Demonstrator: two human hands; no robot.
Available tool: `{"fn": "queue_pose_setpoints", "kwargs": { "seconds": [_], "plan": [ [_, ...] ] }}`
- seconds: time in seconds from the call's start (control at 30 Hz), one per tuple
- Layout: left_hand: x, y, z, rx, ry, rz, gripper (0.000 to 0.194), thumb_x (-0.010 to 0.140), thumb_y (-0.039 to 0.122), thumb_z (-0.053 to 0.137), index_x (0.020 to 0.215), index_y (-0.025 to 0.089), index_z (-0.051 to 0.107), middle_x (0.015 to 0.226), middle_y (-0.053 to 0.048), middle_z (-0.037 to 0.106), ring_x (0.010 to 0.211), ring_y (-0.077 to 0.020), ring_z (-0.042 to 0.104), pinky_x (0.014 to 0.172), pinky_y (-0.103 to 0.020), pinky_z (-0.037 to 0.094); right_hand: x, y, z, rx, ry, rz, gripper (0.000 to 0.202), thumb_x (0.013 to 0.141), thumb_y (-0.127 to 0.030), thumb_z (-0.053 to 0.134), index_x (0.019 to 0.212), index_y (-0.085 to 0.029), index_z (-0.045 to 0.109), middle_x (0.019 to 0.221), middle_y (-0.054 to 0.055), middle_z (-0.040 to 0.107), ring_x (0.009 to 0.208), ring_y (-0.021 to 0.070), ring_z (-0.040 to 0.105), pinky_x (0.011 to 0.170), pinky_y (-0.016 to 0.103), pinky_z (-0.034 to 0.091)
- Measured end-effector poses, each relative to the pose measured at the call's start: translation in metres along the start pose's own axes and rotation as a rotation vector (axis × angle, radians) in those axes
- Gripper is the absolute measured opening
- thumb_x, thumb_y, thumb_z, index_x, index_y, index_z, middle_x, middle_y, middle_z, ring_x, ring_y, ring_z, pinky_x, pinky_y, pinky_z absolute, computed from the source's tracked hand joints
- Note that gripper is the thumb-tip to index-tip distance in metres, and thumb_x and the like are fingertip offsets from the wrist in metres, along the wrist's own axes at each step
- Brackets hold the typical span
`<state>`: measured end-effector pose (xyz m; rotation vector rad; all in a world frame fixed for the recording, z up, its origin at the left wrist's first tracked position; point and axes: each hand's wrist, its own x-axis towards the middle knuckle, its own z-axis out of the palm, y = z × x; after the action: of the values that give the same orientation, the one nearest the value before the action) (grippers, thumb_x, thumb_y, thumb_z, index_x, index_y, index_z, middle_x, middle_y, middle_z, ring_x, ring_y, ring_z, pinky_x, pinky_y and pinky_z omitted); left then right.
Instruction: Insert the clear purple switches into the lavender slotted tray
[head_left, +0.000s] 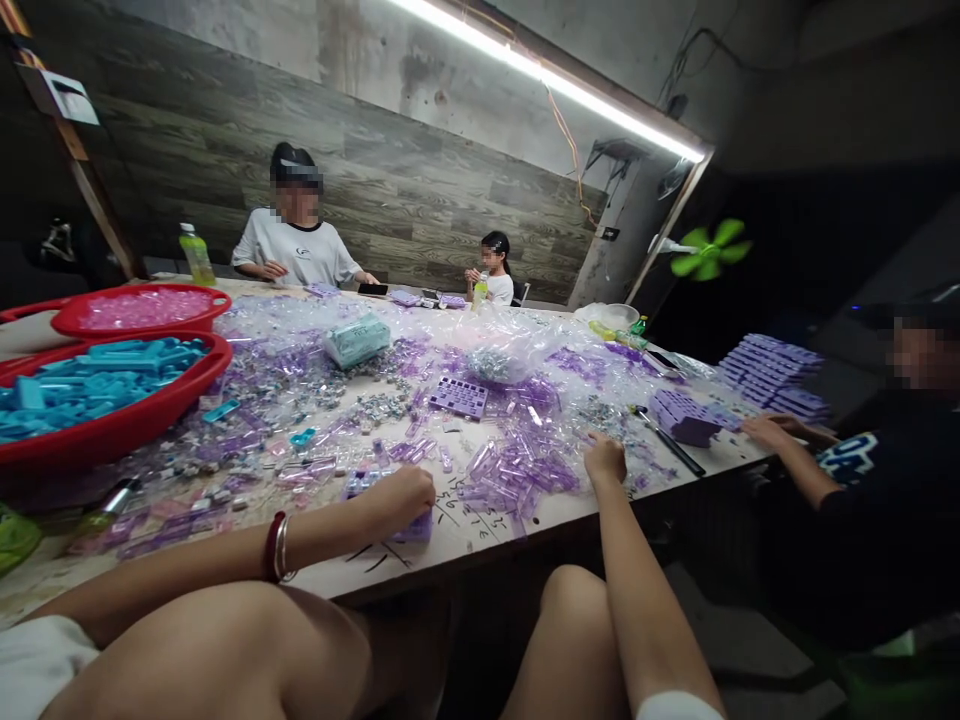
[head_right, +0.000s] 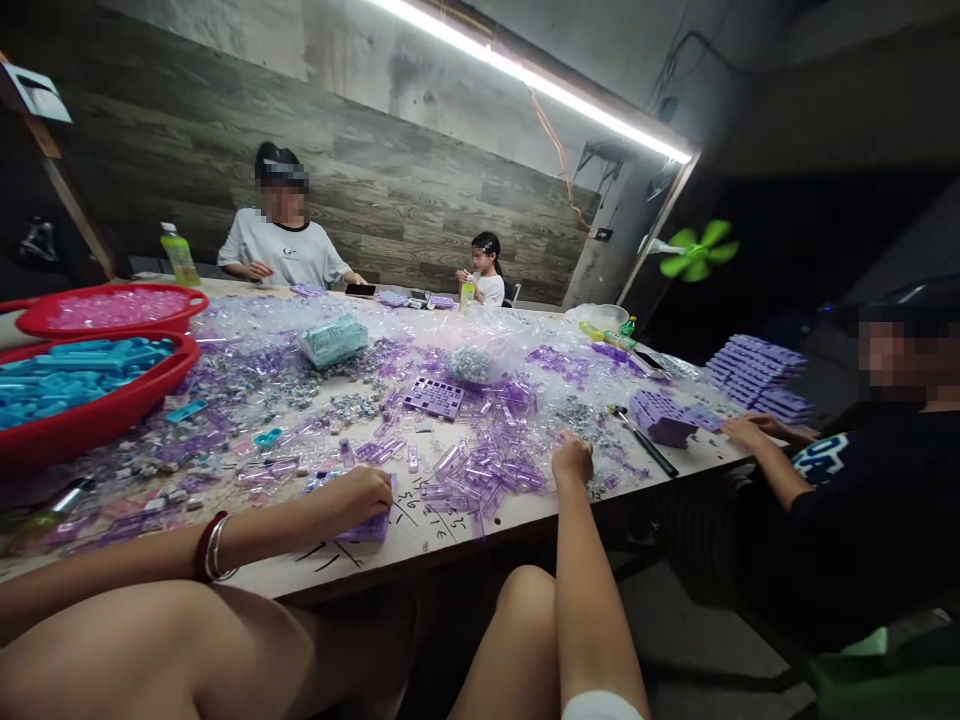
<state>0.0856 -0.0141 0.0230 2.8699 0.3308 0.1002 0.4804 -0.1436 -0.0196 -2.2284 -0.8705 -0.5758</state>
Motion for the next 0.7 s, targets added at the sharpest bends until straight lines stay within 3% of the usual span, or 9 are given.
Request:
{"fn": "queue_pose_setpoints", "kwargs": {
  "seconds": [0.17, 0.3, 0.57, 0.7],
  "plan": [
    [0.001, 0.008, -0.005, 0.056, -0.061, -0.059, 0.022, 0.075, 0.004, 0.049, 0.067, 0.012, 0.069, 0.078, -0.012, 0.067, 0.071, -0.0196, 0.061, 0.07, -0.028, 0.047, 0.004, 0.019, 0.003, -0.035, -0.031, 0.033, 0.039, 0.064, -0.008, 0.047, 0.092, -0.015, 0.072, 0.083, 0.014, 0.069, 0.086, 0.0284, 0.06, 0.07, 0.037, 0.048],
    [0.002, 0.012, -0.007, 0.096, -0.076, -0.071, 0.023, 0.074, 0.003, 0.048, 0.07, 0.011, 0.069, 0.08, -0.013, 0.068, 0.073, -0.0205, 0.062, 0.072, -0.029, 0.048, 0.004, 0.021, 0.006, -0.035, -0.057, 0.021, 0.037, 0.069, -0.009, 0.046, 0.097, -0.014, 0.071, 0.088, 0.014, 0.069, 0.091, 0.0275, 0.06, 0.078, 0.037, 0.048],
    [0.0, 0.009, -0.008, 0.055, -0.058, -0.042, 0.023, 0.075, 0.005, 0.049, 0.07, 0.011, 0.07, 0.077, -0.01, 0.067, 0.073, -0.0178, 0.06, 0.073, -0.026, 0.046, 0.002, -0.007, 0.01, -0.013, -0.203, -0.133, 0.039, 0.078, -0.008, 0.043, 0.104, -0.019, 0.069, 0.11, 0.008, 0.067, 0.107, 0.0211, 0.058, 0.095, 0.032, 0.043],
    [0.002, 0.005, -0.004, 0.067, -0.05, -0.021, 0.022, 0.075, 0.005, 0.05, 0.07, 0.012, 0.07, 0.077, -0.009, 0.067, 0.072, -0.0172, 0.06, 0.072, -0.026, 0.045, 0.012, -0.027, 0.021, -0.037, -0.281, -0.18, 0.048, 0.076, -0.002, 0.042, 0.113, -0.019, 0.066, 0.12, 0.006, 0.064, 0.112, 0.0194, 0.056, 0.098, 0.029, 0.041]
  ]
}}
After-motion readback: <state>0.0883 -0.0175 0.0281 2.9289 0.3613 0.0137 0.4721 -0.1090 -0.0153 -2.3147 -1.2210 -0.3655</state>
